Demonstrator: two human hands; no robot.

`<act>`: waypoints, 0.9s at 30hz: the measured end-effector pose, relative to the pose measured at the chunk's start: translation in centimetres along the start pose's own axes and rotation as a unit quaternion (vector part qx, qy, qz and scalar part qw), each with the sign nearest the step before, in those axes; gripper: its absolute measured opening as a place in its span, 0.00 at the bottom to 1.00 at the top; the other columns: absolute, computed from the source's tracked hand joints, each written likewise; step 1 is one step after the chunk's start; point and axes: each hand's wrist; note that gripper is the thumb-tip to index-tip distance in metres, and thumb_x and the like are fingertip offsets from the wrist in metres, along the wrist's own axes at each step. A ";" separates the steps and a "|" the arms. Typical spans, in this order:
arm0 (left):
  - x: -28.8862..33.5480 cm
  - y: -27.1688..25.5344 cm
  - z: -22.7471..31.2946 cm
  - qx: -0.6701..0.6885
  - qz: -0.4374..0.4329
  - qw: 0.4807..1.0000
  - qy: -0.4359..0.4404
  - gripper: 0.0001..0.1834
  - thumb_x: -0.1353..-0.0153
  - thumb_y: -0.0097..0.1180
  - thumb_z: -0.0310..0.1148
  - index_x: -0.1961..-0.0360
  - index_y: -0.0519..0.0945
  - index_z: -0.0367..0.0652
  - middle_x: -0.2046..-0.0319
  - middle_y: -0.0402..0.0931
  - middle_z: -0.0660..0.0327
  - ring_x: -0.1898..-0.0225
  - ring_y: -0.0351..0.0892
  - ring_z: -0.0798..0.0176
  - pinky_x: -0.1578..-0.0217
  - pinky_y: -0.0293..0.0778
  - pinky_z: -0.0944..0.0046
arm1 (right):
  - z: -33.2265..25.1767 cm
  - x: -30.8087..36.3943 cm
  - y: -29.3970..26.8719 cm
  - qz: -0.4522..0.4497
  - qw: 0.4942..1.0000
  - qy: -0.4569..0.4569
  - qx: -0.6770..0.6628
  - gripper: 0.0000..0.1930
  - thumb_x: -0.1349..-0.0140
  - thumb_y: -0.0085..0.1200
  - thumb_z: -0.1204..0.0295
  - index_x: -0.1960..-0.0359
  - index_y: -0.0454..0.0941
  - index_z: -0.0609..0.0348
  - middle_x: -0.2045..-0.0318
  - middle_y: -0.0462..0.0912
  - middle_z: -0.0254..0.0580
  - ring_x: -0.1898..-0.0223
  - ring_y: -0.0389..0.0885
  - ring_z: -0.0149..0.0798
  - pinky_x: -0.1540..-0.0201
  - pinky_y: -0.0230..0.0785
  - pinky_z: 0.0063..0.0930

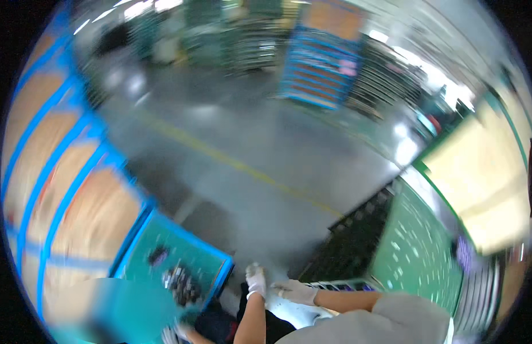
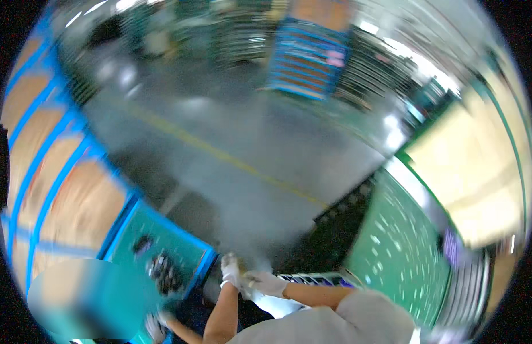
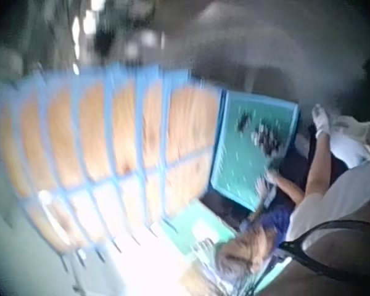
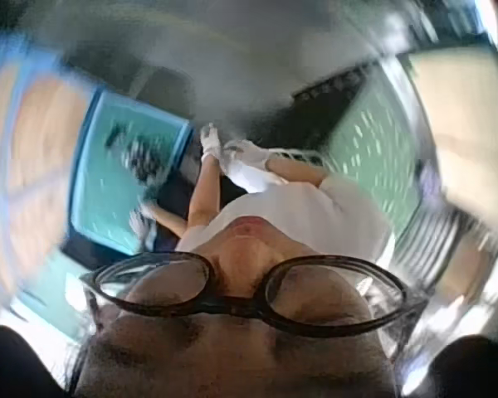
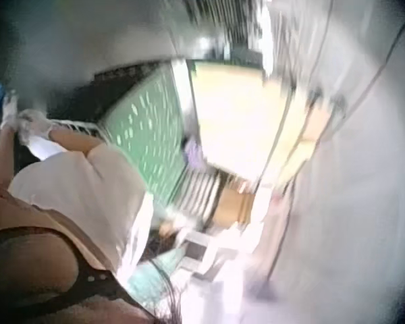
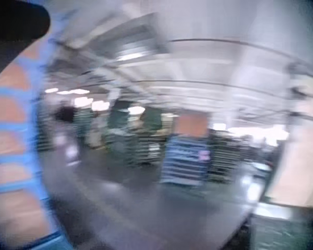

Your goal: The person picks up purple circuit boards from a green table, holds them up to inspect both sides, and places them back down. The person repeats this process with multiple boards, occasionally stacking them or handing them to a coworker. The person wears white gloves throughout the task.

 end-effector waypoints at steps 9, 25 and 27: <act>20.5 13.7 17.7 0.238 -0.159 0.935 0.210 0.17 0.31 0.50 0.32 0.42 0.70 0.44 0.45 0.73 0.57 0.41 0.70 0.60 0.39 0.66 0.53 | 4.8 27.4 -11.5 0.392 0.906 -0.140 0.068 0.14 0.37 0.54 0.67 0.56 0.80 0.63 0.60 0.82 0.53 0.57 0.81 0.54 0.52 0.74 0.43; 45.9 45.4 16.3 -0.205 -0.478 0.668 0.532 0.19 0.41 0.63 0.32 0.49 0.76 0.40 0.44 0.73 0.44 0.41 0.72 0.47 0.41 0.68 0.53 | 36.0 71.9 -23.6 0.812 0.484 0.258 0.200 0.19 0.48 0.62 0.64 0.55 0.77 0.57 0.53 0.78 0.55 0.53 0.77 0.57 0.50 0.73 0.45; 46.7 49.9 16.4 -0.238 -0.438 0.601 0.624 0.21 0.42 0.63 0.34 0.49 0.76 0.40 0.45 0.73 0.43 0.41 0.72 0.43 0.41 0.67 0.50 | 38.9 73.5 -27.0 0.800 0.474 0.319 0.183 0.27 0.48 0.62 0.57 0.48 0.75 0.57 0.46 0.73 0.63 0.45 0.73 0.62 0.44 0.68 0.49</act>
Point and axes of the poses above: each hand's wrist, its own x-axis away from the middle knuckle, its own y-axis out of the palm, z = x × y
